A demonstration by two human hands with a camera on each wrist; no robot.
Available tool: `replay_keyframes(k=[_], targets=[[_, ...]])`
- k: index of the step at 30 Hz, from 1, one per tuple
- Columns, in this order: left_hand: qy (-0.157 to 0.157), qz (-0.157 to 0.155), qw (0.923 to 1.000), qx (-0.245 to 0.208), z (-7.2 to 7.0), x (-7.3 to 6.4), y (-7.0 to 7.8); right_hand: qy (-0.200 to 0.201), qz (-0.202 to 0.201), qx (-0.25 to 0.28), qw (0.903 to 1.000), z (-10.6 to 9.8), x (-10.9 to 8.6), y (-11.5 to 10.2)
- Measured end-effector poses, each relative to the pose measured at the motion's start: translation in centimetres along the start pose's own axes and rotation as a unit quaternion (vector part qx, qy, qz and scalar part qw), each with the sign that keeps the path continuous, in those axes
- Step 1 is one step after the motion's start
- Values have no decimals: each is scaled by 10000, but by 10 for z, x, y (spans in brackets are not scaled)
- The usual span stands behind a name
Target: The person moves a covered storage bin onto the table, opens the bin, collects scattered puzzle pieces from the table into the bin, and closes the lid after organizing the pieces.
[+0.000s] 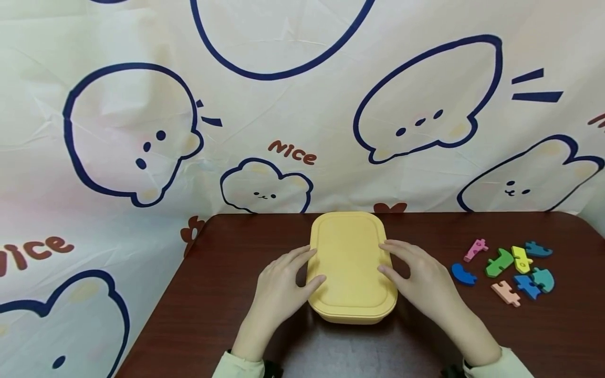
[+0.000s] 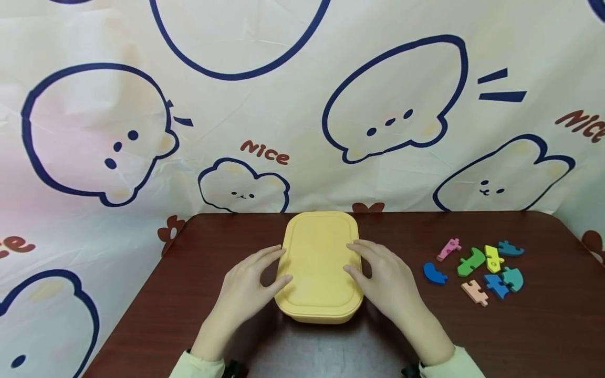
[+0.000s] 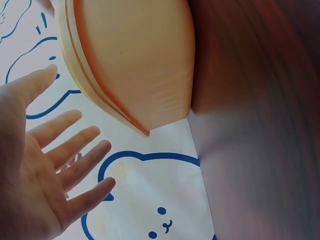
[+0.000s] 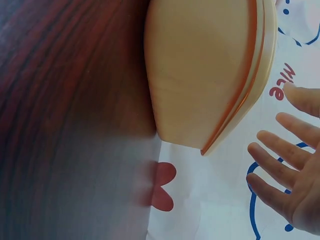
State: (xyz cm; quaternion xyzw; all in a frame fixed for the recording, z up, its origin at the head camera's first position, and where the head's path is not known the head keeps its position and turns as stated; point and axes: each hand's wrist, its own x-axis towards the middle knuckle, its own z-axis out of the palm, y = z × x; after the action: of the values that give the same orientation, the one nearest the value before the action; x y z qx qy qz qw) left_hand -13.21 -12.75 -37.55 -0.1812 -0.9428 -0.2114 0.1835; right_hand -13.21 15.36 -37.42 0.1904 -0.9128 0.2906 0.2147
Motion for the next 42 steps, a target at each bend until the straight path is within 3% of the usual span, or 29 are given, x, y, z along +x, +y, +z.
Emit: replay_keyframes(k=[8, 15, 24, 30, 42], targets=[[-221, -438, 9985, -239, 2, 5, 0, -353, 593, 189, 9974, 3, 9, 2], [-236, -773, 9957, -460, 4, 10, -1, -361, 1040, 251, 9936, 3, 15, 3], [-317, -1409, 9862, -811, 5, 14, 3, -382, 1396, 264, 9891, 2, 19, 5], [-482, -1692, 9807, -850, 11, 10, -1, -754, 1803, 355, 9801, 3, 14, 5], [-748, -1966, 9729, -960, 18, 12, -3, -1259, 2056, 194, 9703, 8, 11, 11]])
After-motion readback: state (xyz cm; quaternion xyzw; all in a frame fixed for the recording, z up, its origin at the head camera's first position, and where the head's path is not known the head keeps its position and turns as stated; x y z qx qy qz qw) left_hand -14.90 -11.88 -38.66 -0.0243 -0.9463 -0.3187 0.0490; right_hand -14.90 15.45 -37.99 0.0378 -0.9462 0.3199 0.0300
